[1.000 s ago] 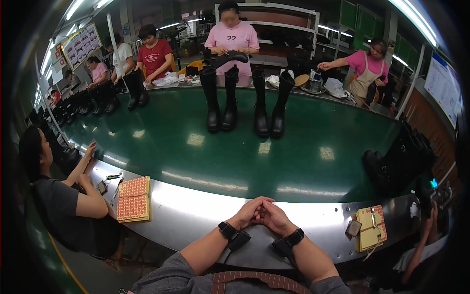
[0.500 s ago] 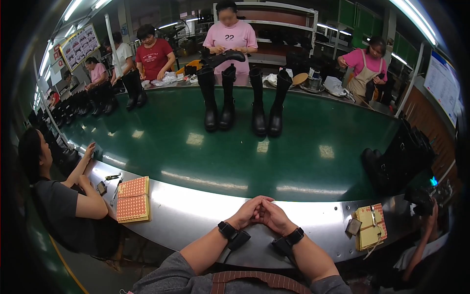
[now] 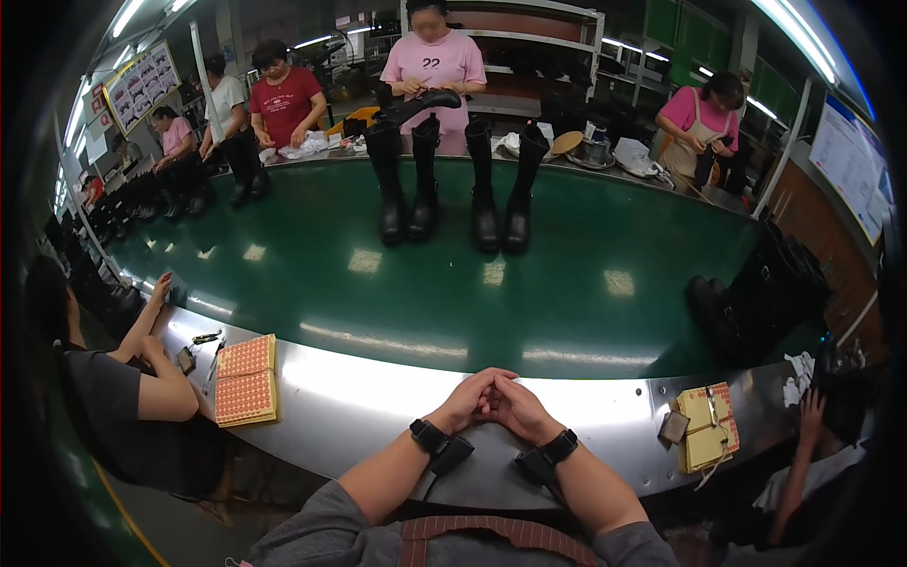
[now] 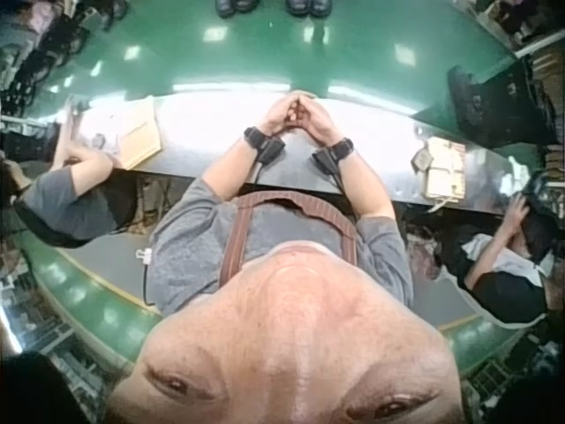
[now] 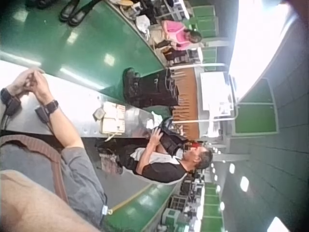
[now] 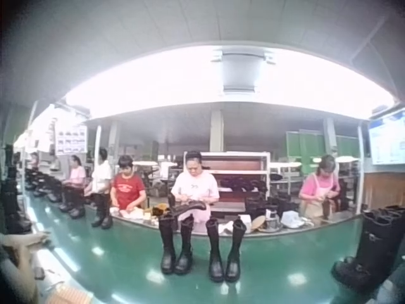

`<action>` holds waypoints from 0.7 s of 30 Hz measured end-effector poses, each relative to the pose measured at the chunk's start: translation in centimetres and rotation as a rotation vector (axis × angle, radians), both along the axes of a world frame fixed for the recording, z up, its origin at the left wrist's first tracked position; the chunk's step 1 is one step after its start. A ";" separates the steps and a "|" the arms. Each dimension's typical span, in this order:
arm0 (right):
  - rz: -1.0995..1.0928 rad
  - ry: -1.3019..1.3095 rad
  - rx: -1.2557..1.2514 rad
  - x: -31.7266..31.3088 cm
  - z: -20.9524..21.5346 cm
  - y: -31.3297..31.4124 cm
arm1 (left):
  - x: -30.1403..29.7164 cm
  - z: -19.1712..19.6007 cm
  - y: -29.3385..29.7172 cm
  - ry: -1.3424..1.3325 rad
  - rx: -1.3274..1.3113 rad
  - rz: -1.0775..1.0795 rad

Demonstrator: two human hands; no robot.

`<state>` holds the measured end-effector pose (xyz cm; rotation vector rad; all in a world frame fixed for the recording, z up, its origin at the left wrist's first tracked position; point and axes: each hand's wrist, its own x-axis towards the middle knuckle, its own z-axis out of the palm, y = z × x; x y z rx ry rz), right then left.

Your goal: The recorder is polishing and inspecting finished boots on an assembly line.

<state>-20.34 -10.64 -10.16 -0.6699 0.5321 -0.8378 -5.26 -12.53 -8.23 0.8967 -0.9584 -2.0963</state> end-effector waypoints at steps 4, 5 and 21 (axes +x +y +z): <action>0.018 -0.023 0.007 0.1 0.0 -0.1 | 0.2 -0.1 0.0 -0.027 -0.045 -0.004; 0.017 -0.023 0.001 0.1 0.0 -0.1 | 0.2 -0.1 0.0 -0.011 -0.032 -0.001; 0.003 -0.009 0.007 0.0 -0.4 -0.2 | 0.1 -0.1 -0.1 -0.007 -0.019 -0.001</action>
